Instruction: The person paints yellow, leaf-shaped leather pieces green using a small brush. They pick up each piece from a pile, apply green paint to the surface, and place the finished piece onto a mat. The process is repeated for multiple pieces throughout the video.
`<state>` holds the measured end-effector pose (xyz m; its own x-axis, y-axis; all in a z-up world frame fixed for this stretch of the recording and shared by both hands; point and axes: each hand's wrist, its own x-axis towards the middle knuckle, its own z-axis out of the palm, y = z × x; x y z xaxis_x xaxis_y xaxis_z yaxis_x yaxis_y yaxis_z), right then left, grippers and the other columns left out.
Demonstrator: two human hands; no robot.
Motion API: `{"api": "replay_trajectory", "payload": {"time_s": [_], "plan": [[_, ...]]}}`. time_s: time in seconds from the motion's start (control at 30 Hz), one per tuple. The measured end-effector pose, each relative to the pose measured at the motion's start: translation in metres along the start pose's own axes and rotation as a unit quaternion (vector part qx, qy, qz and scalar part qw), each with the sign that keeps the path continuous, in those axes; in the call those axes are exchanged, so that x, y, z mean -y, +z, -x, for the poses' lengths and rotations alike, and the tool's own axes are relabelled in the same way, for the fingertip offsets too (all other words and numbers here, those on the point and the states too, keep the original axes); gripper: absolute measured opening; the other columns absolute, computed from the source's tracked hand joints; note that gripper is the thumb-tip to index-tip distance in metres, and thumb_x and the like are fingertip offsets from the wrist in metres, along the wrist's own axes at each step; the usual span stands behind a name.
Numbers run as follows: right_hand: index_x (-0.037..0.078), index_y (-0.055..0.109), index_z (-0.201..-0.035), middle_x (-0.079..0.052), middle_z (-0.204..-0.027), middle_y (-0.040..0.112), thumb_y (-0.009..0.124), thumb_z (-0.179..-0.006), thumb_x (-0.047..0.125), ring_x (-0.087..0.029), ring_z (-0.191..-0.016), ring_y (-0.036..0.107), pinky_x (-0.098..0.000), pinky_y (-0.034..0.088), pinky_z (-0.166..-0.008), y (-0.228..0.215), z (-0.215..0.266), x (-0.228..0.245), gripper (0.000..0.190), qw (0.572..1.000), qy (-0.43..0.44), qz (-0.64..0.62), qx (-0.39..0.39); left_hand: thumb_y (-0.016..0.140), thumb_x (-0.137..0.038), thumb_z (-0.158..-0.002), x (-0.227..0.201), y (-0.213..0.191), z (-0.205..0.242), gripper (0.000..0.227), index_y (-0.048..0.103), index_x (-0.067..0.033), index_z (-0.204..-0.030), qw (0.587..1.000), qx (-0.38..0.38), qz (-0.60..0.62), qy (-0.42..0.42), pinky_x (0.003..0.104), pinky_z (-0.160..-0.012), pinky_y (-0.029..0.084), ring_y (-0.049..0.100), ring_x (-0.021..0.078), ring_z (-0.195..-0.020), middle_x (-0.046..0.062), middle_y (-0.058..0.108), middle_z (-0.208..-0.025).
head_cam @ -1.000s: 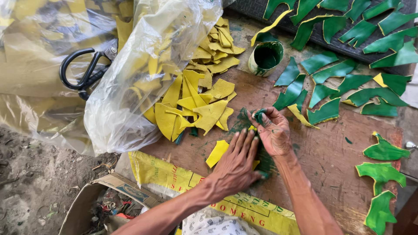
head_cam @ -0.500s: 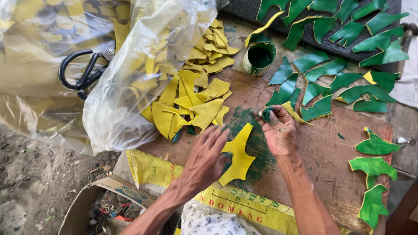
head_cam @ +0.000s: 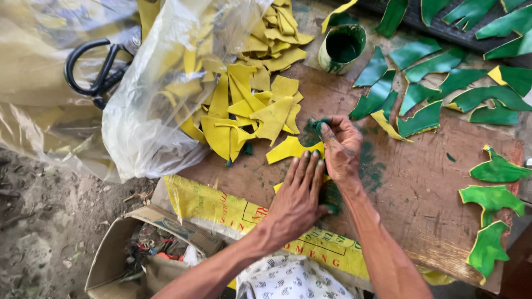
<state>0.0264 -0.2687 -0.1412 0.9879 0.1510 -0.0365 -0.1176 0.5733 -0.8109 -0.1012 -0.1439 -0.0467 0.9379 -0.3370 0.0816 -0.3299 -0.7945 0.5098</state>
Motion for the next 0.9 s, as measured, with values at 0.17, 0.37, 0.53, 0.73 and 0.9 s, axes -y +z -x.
{"api": "replay_trajectory", "payload": {"time_s": [0.17,0.37,0.53,0.73,0.9], "plan": [[-0.002,0.064,-0.108,-0.003,-0.102,0.068,0.067,-0.100,-0.001,-0.009,-0.095,0.063,-0.0236,0.052,-0.089,0.021,-0.003,0.010,0.008,0.982,-0.077,0.171,-0.022,0.073,-0.047,-0.078,-0.008,-0.014,0.034,0.102,0.033,0.0207,-0.144,0.998,0.060,0.024,0.017,0.054,-0.123,0.015,0.024,0.0512,-0.149,0.040,0.031,-0.155],[-0.001,0.064,-0.106,0.001,-0.097,0.066,0.068,-0.100,0.002,-0.006,-0.090,0.059,-0.0216,0.050,-0.083,0.021,0.007,0.011,0.007,0.962,-0.093,0.256,-0.030,0.074,-0.044,-0.080,-0.004,0.006,0.012,0.099,0.036,0.0199,-0.145,0.998,0.048,-0.021,0.033,0.053,-0.126,0.017,0.028,0.0498,-0.150,0.039,0.034,-0.155],[0.000,0.064,-0.107,0.001,-0.100,0.066,0.069,-0.101,0.002,-0.006,-0.092,0.059,-0.0213,0.050,-0.085,0.024,0.004,0.010,0.007,0.964,-0.110,0.241,-0.017,0.072,-0.044,-0.085,0.003,-0.007,0.032,0.093,0.039,0.0193,-0.146,0.996,0.040,0.056,0.050,0.054,-0.125,0.018,0.030,0.0504,-0.150,0.039,0.037,-0.155],[0.000,0.064,-0.107,0.000,-0.101,0.067,0.069,-0.100,0.001,-0.006,-0.093,0.061,-0.0216,0.051,-0.087,0.024,0.003,0.012,0.008,0.969,-0.103,0.224,-0.020,0.068,-0.039,-0.088,-0.007,-0.023,0.018,0.083,0.043,0.0166,-0.144,0.997,0.016,-0.040,0.067,0.052,-0.128,0.021,0.036,0.0457,-0.150,0.035,0.042,-0.154],[0.001,0.064,-0.108,-0.003,-0.102,0.070,0.069,-0.099,0.001,-0.008,-0.093,0.065,-0.0235,0.054,-0.090,0.019,0.000,0.011,0.010,0.990,-0.080,0.111,-0.033,0.036,-0.062,-0.103,-0.014,-0.077,0.053,0.067,0.048,-0.0166,-0.151,0.894,0.338,0.129,-0.266,0.046,-0.112,0.035,0.056,0.0305,-0.128,0.014,0.063,-0.136]]}}
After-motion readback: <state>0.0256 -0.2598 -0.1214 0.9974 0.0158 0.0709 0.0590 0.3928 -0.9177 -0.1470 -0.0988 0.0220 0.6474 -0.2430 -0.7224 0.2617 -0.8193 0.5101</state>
